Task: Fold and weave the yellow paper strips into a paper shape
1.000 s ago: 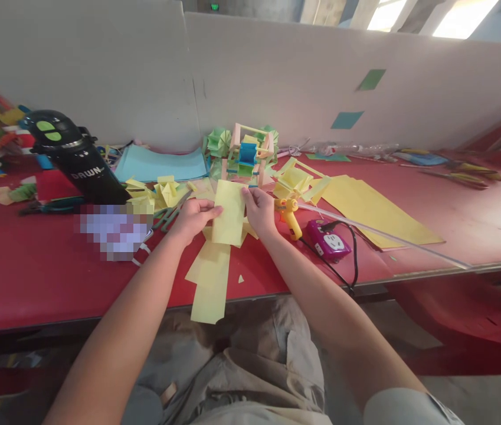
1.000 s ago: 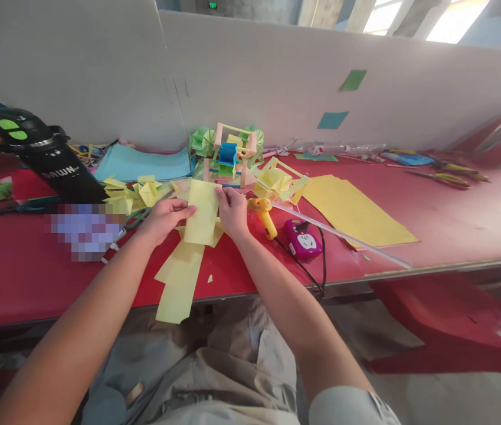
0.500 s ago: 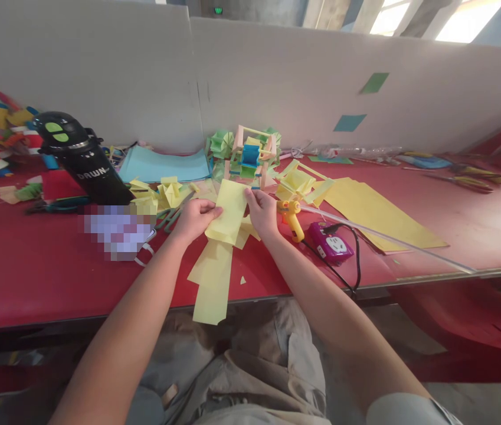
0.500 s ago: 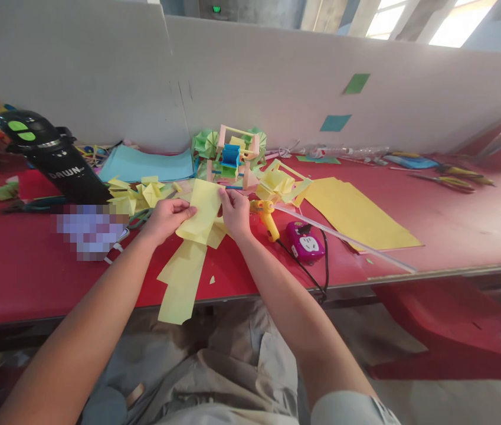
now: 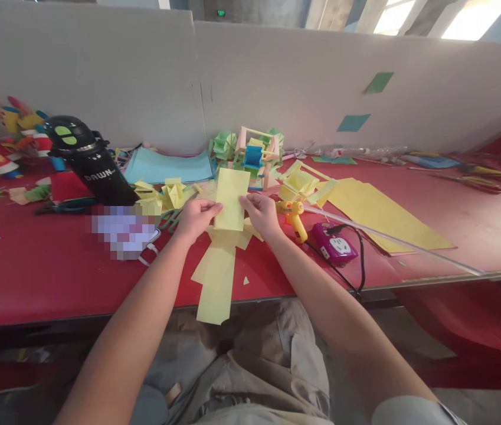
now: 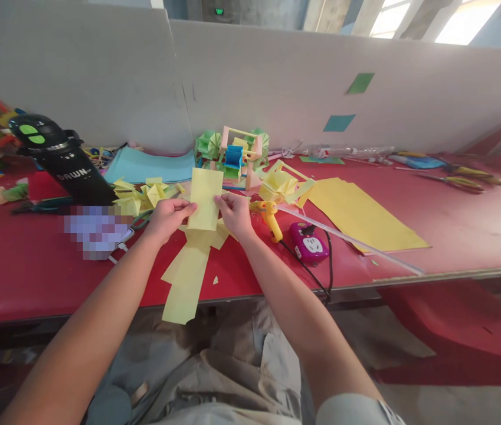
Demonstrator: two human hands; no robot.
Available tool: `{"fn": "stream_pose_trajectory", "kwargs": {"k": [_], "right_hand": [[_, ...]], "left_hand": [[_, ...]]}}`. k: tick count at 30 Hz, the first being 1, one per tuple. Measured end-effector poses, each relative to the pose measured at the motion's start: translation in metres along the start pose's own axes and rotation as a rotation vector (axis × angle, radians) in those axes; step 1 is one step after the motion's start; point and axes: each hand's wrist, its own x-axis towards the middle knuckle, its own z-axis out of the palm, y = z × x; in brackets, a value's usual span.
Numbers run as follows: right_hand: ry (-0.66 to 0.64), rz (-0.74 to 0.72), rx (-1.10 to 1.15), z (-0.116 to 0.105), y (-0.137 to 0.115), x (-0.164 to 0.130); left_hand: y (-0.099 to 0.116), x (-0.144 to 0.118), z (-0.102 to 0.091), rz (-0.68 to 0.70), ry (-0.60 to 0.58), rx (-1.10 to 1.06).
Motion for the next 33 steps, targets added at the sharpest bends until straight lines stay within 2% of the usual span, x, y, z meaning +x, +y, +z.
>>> {"fn": "stream_pose_trajectory", "kwargs": {"k": [3,8,12,15,22,29,33], "right_hand": [[0.027,-0.021,-0.044,-0.0013,-0.001,0.0007],[0.113,-0.051,-0.074,-0.0041,-0.0023,0.0016],[0.072,-0.056,-0.06,-0.0018,-0.0047,0.0006],[0.068,-0.068,-0.074,-0.0002,-0.0057,-0.0003],[0.095,-0.077,-0.071,-0.0021,-0.0022,0.0004],[0.065,-0.106,-0.103,-0.0013,-0.0036,-0.0005],[0.038,-0.081,-0.089,-0.001,-0.0032,-0.0006]], "left_hand": [[0.0032,-0.0025,0.0002,-0.002,0.014,0.06],[0.0073,-0.0046,0.0033,-0.036,-0.142,-0.036],[0.0062,-0.0025,0.0033,-0.02,-0.055,0.049],[0.0054,-0.0019,0.0011,-0.016,-0.058,0.123],[0.0047,-0.0028,-0.0022,0.029,-0.238,0.1],[0.0043,-0.0033,-0.0049,0.006,-0.17,0.225],[0.0034,-0.0024,-0.0061,0.075,-0.174,0.215]]}}
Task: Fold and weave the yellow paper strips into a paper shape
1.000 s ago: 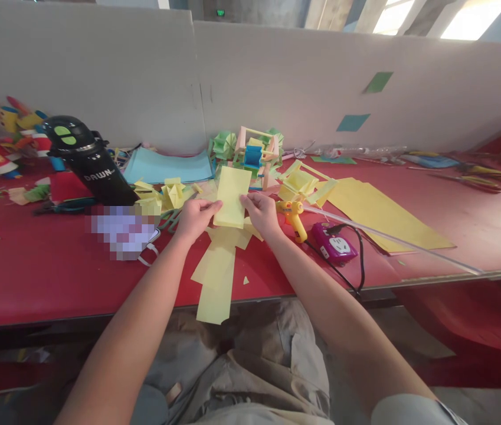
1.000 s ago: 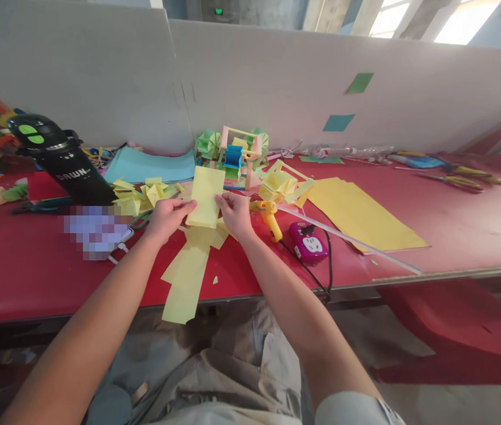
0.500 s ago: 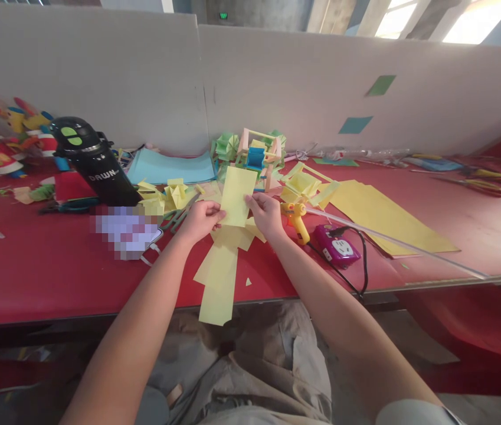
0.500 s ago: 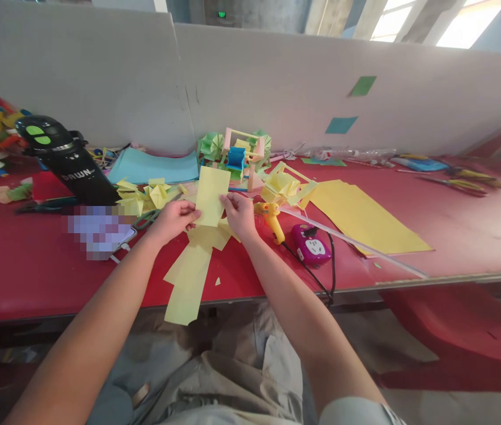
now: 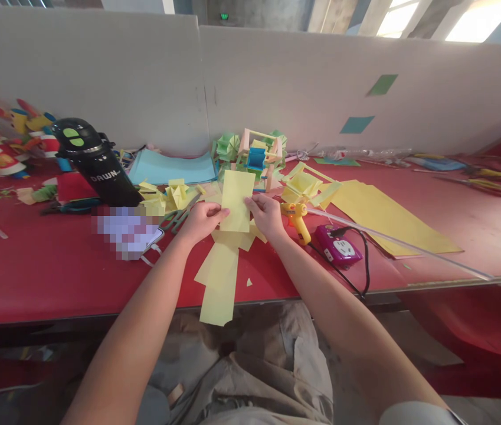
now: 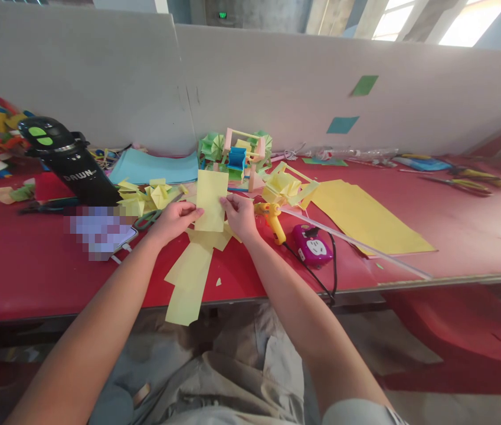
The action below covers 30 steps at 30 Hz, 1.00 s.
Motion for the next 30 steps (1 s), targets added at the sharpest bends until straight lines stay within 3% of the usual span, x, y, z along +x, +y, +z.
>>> {"fn": "stream_pose_trajectory", "kwargs": {"k": [5,10,16,19,25,30], "right_hand": [[-0.061,0.034,0.037,0.001,0.0,0.0],[-0.128,0.061,0.06,-0.001,-0.001,0.0],[-0.32,0.123,0.063,0.001,-0.002,-0.004],[-0.32,0.146,0.065,0.001,-0.004,-0.005],[-0.374,0.189,0.118,0.002,-0.01,-0.006],[-0.374,0.208,0.136,0.001,-0.013,-0.007]], "left_hand": [[-0.004,0.003,-0.001,0.035,0.138,0.057],[0.003,0.001,0.001,-0.009,0.103,-0.153],[0.003,0.002,-0.002,0.074,0.349,-0.136],[0.004,0.001,-0.003,0.029,0.324,-0.173],[0.011,-0.002,-0.001,0.131,0.424,-0.12],[0.007,0.001,-0.001,0.127,0.42,-0.186]]}}
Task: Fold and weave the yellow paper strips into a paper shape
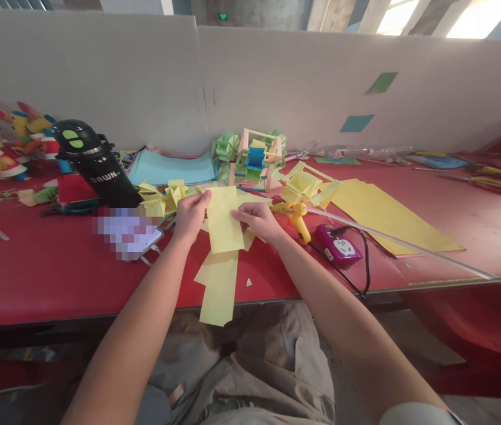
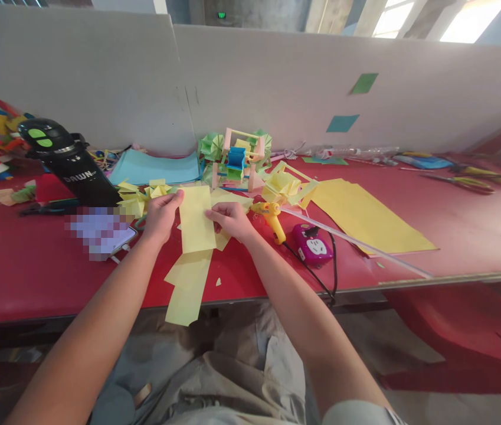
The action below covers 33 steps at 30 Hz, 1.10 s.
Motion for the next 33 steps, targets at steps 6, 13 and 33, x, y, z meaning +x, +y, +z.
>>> {"fn": "stream_pose_trajectory", "kwargs": {"k": [6,13,33], "right_hand": [[-0.056,0.026,0.026,0.0,0.001,0.0],[0.176,-0.015,0.101,0.001,0.011,0.008],[0.051,-0.073,-0.136,-0.001,0.01,0.002]], "left_hand": [[-0.002,0.0,-0.002,-0.037,-0.048,0.002],[0.0,-0.006,0.002,-0.188,-0.319,0.007],[0.005,-0.003,-0.014,0.203,-0.454,0.719]]}}
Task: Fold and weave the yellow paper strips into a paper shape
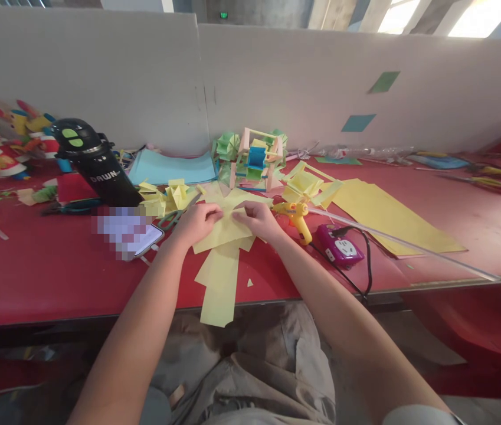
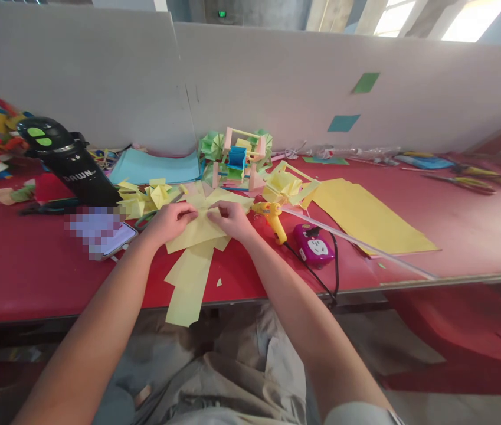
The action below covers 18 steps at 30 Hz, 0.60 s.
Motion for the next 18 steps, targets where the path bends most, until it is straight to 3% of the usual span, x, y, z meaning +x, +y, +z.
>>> {"fn": "stream_pose_trajectory", "kwargs": {"k": [3,7,12,18], "right_hand": [[-0.045,-0.097,-0.21,-0.001,0.003,0.001],[-0.103,-0.169,-0.286,-0.001,0.007,0.002],[-0.063,-0.216,-0.322,0.0,0.007,0.002],[0.07,-0.188,-0.358,-0.005,0.0,0.002]], "left_hand": [[-0.001,0.0,0.002,0.051,0.014,0.111],[0.003,-0.001,0.004,0.153,-0.012,0.251],[0.004,0.0,0.006,0.181,-0.023,0.311],[-0.008,0.004,-0.002,0.101,0.089,0.194]]}}
